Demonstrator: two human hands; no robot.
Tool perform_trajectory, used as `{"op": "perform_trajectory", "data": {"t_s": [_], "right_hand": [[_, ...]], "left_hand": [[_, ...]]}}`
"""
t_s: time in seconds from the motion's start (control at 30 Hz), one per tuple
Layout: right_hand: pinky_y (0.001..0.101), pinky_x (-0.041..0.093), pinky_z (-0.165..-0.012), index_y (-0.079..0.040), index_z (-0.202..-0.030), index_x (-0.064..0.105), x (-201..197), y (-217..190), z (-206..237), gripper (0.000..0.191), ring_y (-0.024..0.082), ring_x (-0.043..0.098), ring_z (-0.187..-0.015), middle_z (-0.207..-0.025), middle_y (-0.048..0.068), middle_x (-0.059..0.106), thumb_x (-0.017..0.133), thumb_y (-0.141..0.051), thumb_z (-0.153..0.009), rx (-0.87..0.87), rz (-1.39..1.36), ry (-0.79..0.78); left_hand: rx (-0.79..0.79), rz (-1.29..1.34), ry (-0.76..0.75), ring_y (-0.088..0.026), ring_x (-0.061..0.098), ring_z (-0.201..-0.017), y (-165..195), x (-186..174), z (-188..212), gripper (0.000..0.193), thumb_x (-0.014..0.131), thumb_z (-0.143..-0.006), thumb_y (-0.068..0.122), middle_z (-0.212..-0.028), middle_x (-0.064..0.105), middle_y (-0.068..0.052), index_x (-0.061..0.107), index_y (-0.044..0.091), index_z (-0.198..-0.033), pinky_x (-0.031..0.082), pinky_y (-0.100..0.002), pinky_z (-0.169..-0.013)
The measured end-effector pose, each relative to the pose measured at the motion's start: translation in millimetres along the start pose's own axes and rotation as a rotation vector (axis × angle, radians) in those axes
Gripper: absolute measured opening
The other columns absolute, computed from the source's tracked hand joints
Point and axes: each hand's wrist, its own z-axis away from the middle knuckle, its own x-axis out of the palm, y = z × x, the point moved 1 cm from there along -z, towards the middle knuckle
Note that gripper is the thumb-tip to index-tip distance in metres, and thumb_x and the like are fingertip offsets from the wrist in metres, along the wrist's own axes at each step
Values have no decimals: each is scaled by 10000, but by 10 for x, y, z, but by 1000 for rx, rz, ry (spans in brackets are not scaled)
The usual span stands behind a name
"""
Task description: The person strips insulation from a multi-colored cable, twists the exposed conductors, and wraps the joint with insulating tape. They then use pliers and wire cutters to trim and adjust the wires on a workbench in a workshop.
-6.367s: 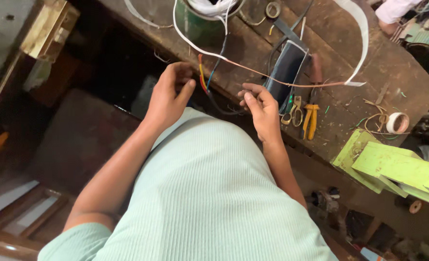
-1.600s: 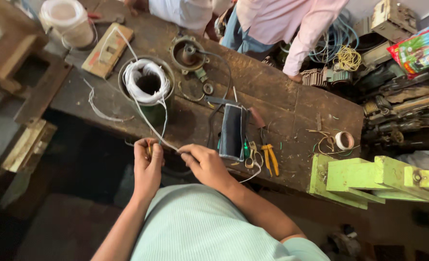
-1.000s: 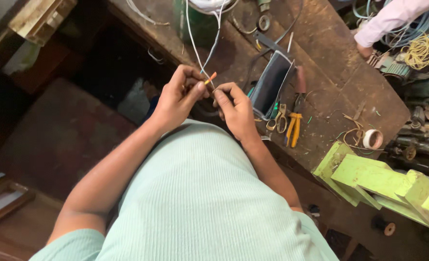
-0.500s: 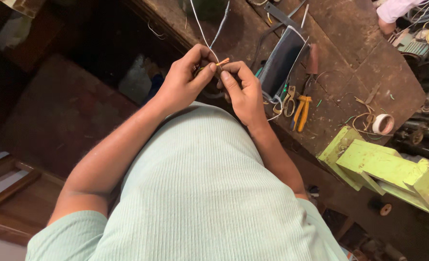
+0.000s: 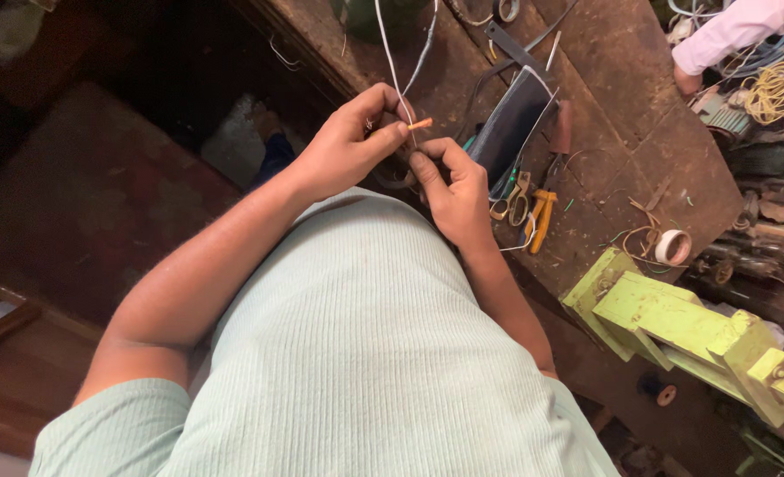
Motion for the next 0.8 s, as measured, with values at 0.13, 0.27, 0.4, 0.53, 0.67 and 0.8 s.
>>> {"op": "perform_trajectory", "data": {"t_s": [0.13, 0.27, 0.4, 0.53, 0.67, 0.8], "right_hand": [[202, 423, -562, -23, -1014, 664, 6, 13, -36, 154, 18, 525, -626, -785, -19, 675, 651, -169, -1062, -28, -11, 8], [202, 416, -559, -19, -1016, 666, 20, 17, -10, 158, 17, 521, -626, -783, -22, 669, 657, -170, -1059, -23, -8, -6], [212, 437, -569, -12, -1004, 667, -1, -50, 12, 166, 29, 554, -633, -734, 0, 657, 694, -173, -1030, 24, 71, -50], [255, 519, -632, -5, -986, 679, -32, -257, 62, 136, 78, 654, -688, -764, 39, 704, 710, -137, -1001, -58, 193, -141], [342, 566, -772, -5, -1066, 684, -91, -509, 91, 99, 246, 718, -866, -969, 120, 705, 729, -91, -1049, -513, 510, -79], [425, 507, -700, -50, -961, 716, -249, -470, -315, 128, 338, 657, -769, -822, 142, 618, 753, -149, -1034, -721, 896, 51]], "left_hand": [[-6, -47, -11, -59, 575, -918, -3, -25, -3, 83, 602, -1032, 85, -977, 610, 8, 580, 37, -1095, 518, -250, -838], [27, -132, 32, -65, 586, -927, 2, -26, 25, 65, 619, -1018, 69, -968, 623, -4, 582, 35, -1060, 521, -256, -852], [18, -91, 57, -53, 600, -894, -27, -5, 34, 73, 623, -1002, 59, -947, 612, 1, 564, 31, -1036, 533, -249, -808], [33, -152, 83, -53, 563, -847, -84, -3, 21, 89, 644, -999, 49, -902, 589, 1, 563, 23, -1026, 516, -248, -764], [37, -49, 23, -47, 543, -838, -152, -17, 16, 80, 630, -1011, 32, -919, 562, 14, 565, 26, -1057, 497, -248, -742], [115, -175, -2, -69, 514, -879, -188, -50, -5, 109, 647, -1025, -3, -954, 558, 5, 566, 13, -1095, 484, -259, -786]]}}
